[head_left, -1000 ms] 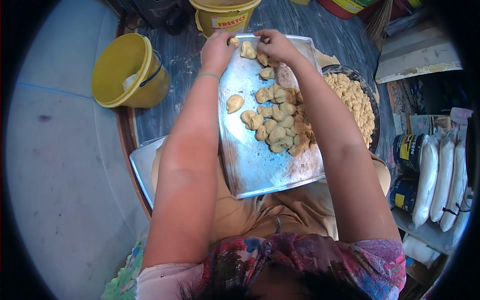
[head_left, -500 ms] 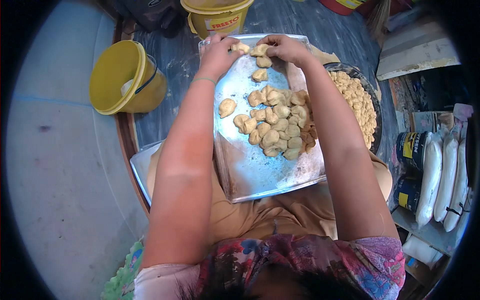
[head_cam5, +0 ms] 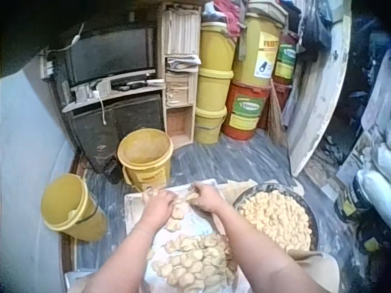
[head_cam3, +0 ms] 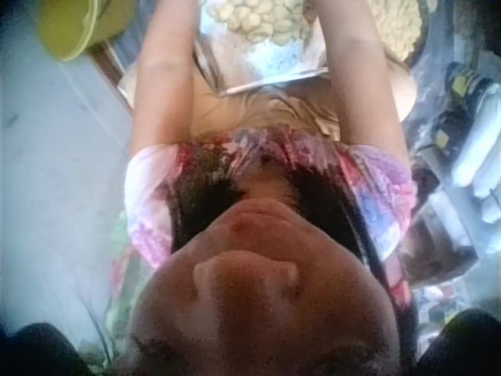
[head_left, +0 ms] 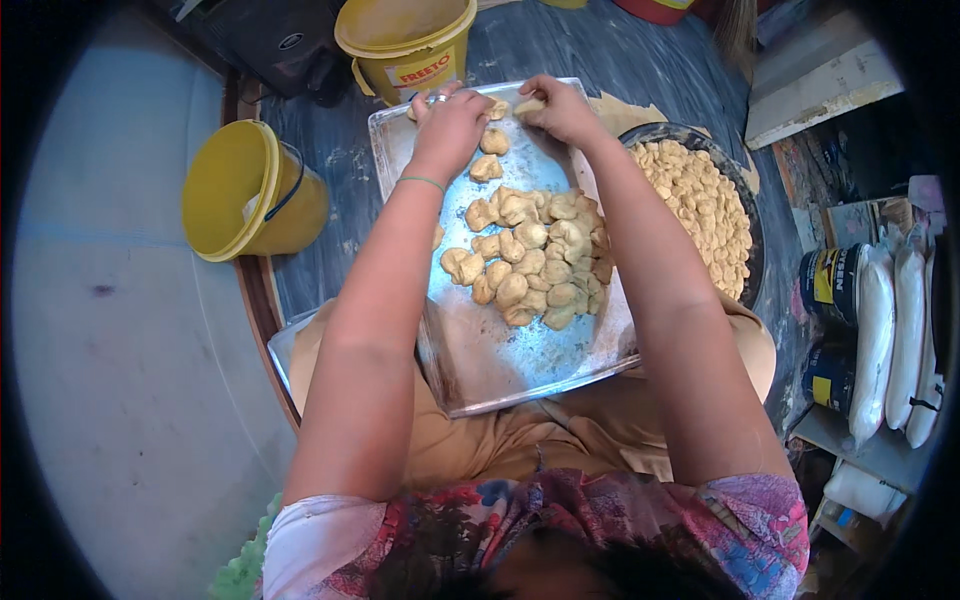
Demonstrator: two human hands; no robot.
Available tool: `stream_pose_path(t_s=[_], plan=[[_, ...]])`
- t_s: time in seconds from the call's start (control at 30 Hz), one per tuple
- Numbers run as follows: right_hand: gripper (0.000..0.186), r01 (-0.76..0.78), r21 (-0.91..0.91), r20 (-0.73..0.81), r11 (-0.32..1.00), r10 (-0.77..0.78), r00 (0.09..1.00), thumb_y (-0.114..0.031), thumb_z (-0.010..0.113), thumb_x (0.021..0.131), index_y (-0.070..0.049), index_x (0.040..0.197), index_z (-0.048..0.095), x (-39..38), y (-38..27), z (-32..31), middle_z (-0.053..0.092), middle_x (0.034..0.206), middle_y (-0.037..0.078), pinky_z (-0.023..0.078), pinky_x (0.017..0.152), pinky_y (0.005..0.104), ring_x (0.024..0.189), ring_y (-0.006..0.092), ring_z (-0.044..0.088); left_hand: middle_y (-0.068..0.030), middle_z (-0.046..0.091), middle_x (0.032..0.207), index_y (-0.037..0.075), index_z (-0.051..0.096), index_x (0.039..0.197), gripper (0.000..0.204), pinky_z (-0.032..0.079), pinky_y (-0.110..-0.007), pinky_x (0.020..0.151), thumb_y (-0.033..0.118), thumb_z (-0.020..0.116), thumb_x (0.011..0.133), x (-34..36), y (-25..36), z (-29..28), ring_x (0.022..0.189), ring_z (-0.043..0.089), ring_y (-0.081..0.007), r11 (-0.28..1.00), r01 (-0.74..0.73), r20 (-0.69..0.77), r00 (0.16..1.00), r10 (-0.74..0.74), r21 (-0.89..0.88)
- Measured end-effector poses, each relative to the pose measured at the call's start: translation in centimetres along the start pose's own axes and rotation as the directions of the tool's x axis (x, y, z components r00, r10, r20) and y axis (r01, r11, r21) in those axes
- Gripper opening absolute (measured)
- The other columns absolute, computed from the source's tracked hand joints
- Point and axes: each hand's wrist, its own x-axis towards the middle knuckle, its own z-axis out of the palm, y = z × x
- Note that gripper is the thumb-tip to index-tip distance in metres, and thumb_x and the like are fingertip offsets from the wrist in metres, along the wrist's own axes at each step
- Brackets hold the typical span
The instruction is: The person places a metal baking tray on their lap and arranges dough pieces onto it by hand. They set the filled tray aside, place another metal tray on their lap, and arrange more dough pieces onto it.
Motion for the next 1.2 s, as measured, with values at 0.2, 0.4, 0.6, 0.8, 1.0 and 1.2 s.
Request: stream_pose_path(t_s=[0.2, 0.4, 0.6, 0.8, 1.0, 1.2], plan=[[0.031, 0.164, -0.040, -0.275, 0.986, -0.168, 0.947, -0.007, 0.071, 0.072, -0.009, 0.103, 0.067, 0.3, 1.7, -0.6, 0.065, 0.099, 0.014, 0.049, 0.083, 0.0352, 0.092, 0.0292, 0.063, -0.0039, 0.064, 0.102, 0.015, 0.067, 0.100, 0.018, 0.024, -0.050, 0.098, 0.023, 0.060, 0.085, 1.0, 1.2, 0.8, 0.111, 0.052, -0.0247, 0.999, 0.049, -0.074, 0.996, -0.048, 0.011], [0.025, 0.294, -0.234, -0.210, 0.927, -0.343, 0.915, -0.010, 0.061, 0.072, -0.006, 0.097, 0.066, -2.0, -2.8, 0.5, 0.062, 0.099, 0.015, 0.048, 0.084, 0.0383, 0.095, 0.0325, 0.060, -0.0042, 0.064, 0.103, 0.015, 0.067, 0.100, 0.018, 0.025, -0.048, 0.097, 0.019, 0.058, 0.085, 1.2, 0.8, 0.8, 0.111, 0.053, -0.0245, 0.995, 0.099, -0.004, 0.995, -0.099, 0.033], [0.028, 0.338, -0.032, 0.194, 0.941, -0.326, 0.925, -0.014, 0.066, 0.071, -0.005, 0.097, 0.063, -4.6, -3.0, 1.7, 0.062, 0.098, 0.014, 0.048, 0.081, 0.0361, 0.090, 0.0283, 0.060, -0.0059, 0.064, 0.105, 0.014, 0.066, 0.099, 0.018, 0.025, -0.052, 0.097, 0.013, 0.053, 0.086, 0.3, 0.0, 0.2, 0.111, 0.053, -0.0283, 0.996, 0.012, -0.207, 0.978, -0.030, -0.085], [0.028, -0.024, -0.099, 0.443, 0.995, 0.066, 0.894, -0.015, 0.069, 0.070, -0.004, 0.095, 0.063, -4.6, -0.9, -3.5, 0.066, 0.084, 0.007, 0.048, 0.074, 0.0314, 0.078, 0.0172, 0.059, -0.0142, 0.060, 0.102, 0.008, 0.067, 0.096, 0.022, 0.045, -0.043, 0.087, 0.025, 0.063, 0.080, -1.2, 3.8, -3.4, 0.103, 0.054, -0.0330, 0.914, 0.234, 0.488, 0.872, -0.046, -0.330], [0.036, -0.037, -0.152, 0.097, 0.988, 0.052, 0.994, -0.008, 0.064, 0.068, -0.008, 0.105, 0.066, -4.5, 2.1, -4.7, 0.063, 0.104, 0.016, 0.049, 0.084, 0.0369, 0.096, 0.0313, 0.062, -0.0136, 0.058, 0.100, 0.008, 0.067, 0.097, 0.019, 0.046, -0.040, 0.089, 0.017, 0.061, 0.082, -4.4, 4.0, -6.1, 0.101, 0.055, -0.0332, 0.984, 0.021, 0.592, 0.801, 0.088, -0.175], [0.041, -0.041, -0.120, -0.135, 0.992, 0.024, 0.991, -0.007, 0.065, 0.068, -0.010, 0.109, 0.064, -2.8, 1.2, -3.3, 0.060, 0.109, 0.016, 0.046, 0.090, 0.0375, 0.105, 0.0324, 0.057, -0.0146, 0.058, 0.099, 0.006, 0.066, 0.095, 0.019, 0.047, -0.039, 0.086, 0.008, 0.059, 0.078, -6.4, 0.9, -8.5, 0.095, 0.058, -0.0342, 0.962, 0.155, 0.552, 0.834, -0.005, -0.226]])
